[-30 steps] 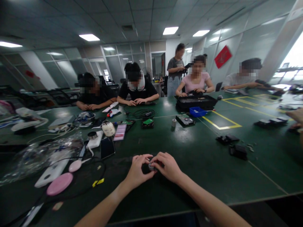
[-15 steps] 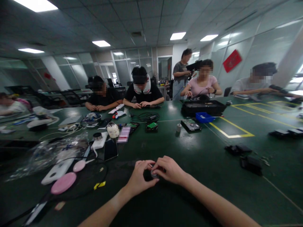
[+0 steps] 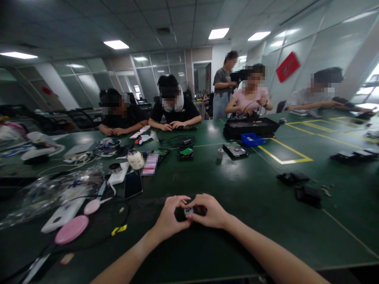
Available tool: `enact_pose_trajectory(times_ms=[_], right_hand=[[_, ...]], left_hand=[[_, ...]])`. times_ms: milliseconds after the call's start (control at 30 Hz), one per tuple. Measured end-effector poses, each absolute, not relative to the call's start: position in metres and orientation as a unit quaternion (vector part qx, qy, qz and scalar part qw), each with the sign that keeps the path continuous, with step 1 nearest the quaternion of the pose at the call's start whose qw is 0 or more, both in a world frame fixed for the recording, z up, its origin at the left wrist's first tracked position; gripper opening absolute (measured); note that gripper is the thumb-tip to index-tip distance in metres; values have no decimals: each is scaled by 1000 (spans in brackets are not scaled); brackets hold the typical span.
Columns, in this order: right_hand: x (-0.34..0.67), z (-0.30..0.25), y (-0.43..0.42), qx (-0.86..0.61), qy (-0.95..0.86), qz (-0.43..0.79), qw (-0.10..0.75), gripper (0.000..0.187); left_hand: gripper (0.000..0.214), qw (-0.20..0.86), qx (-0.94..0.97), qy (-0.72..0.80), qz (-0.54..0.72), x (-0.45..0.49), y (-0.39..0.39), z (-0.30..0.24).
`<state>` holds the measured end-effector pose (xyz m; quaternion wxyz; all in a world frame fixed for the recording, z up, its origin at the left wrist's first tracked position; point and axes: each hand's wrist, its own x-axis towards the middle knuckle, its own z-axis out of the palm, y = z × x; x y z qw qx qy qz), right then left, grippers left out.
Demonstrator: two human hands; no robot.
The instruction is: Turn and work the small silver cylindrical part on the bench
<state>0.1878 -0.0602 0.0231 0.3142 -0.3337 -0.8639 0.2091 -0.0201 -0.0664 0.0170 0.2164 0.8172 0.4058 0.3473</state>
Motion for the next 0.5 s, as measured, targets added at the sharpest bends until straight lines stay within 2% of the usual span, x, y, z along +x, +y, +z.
enact_pose_trajectory(times_ms=[100, 200, 300, 500], right_hand=[[191, 21, -59, -367, -842, 214, 334, 26], [190, 19, -60, -382, -828, 226, 342, 29], [188, 19, -63, -353, -848, 240, 314, 35], [184, 20, -70, -347, -850, 262, 298, 34]], left_hand=[[39, 209, 820, 400, 351, -20, -66, 16], [44, 208, 820, 398, 355, -21, -66, 14], [49, 211, 820, 397, 355, -21, -66, 12], [56, 214, 821, 403, 343, -19, -66, 10]])
